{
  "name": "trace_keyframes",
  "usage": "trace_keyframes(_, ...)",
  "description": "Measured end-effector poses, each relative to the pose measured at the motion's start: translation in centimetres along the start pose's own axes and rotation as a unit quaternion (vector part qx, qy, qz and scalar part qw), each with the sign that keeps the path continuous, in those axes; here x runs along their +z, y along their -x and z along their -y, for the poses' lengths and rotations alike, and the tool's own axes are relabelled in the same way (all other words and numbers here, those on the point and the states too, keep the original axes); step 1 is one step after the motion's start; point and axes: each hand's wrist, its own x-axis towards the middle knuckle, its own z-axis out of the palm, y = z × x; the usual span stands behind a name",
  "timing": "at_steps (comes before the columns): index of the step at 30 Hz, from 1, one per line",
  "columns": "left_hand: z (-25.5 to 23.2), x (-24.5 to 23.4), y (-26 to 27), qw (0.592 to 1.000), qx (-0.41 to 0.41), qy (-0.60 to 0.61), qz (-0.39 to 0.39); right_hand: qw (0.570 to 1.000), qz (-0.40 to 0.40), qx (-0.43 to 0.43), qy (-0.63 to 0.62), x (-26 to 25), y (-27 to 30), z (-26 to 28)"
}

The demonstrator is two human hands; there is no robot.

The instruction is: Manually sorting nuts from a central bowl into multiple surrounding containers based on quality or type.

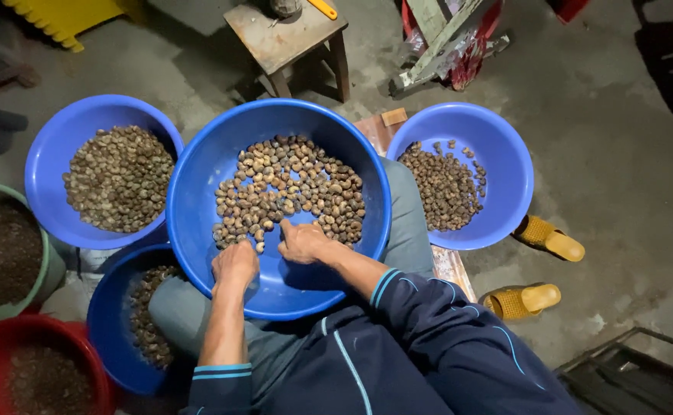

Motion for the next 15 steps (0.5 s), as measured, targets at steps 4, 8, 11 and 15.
trace_keyframes(4, -1.6, -5.5, 5.6, 0.985, 0.058, 0.152, -0.059, 0.987, -0.002, -0.030, -0.157, -0.5, -0.2, 0.2)
trace_keyframes(8, -0.9, -6.1, 5.7, 0.817, 0.150, 0.549, -0.091, 0.916, 0.027, -0.026, -0.400, -2.2, 1.1, 2.3)
trace_keyframes(11, 0.3, -6.4, 5.3, 0.625, 0.201, 0.753, -0.038, 0.950, 0.000, -0.068, -0.304, -3.2, 2.5, 4.7)
trace_keyframes(15, 1.6, -6.1, 4.8, 0.495, 0.227, 0.839, 0.005, 0.995, -0.042, -0.084, -0.023, 0.2, 0.3, 5.9)
